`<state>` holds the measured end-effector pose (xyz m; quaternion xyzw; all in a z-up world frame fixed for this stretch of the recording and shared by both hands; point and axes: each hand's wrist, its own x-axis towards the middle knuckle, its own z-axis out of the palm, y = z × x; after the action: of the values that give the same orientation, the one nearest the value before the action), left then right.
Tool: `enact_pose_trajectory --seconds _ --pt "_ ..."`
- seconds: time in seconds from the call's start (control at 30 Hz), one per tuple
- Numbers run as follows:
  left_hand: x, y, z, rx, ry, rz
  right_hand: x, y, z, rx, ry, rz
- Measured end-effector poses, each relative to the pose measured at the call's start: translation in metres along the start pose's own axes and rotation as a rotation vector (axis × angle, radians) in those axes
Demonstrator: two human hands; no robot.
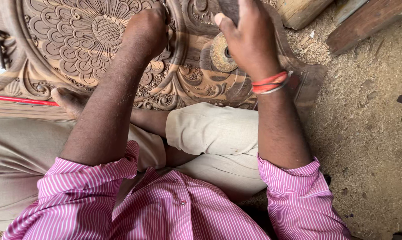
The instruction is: The person carves intricate floral patterns into a wooden panel using a chisel and mallet. They sit cross-legged on the floor, repeatedly striking the chisel to shape the wood.
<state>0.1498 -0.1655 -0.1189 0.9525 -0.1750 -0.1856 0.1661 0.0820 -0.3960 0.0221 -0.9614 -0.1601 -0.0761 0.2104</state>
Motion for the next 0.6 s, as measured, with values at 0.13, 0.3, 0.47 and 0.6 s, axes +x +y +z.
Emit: enact_pose_trajectory --seconds 0.13,0.3,0.47,0.6 --pt "0.002 -0.002 0.002 0.006 -0.013 -0.002 0.004 -0.005 -0.003 0.029 -0.203 0.004" --pt "0.008 -0.008 0.009 0.082 -0.032 0.060 0.001 -0.005 -0.010 0.070 -0.351 0.281" --pt "0.010 -0.008 0.004 0.156 -0.029 0.075 0.003 -0.012 0.000 -0.014 -0.232 0.209" --pt "0.008 -0.006 -0.001 0.080 -0.059 0.084 0.003 -0.008 -0.007 0.128 -0.381 0.274"
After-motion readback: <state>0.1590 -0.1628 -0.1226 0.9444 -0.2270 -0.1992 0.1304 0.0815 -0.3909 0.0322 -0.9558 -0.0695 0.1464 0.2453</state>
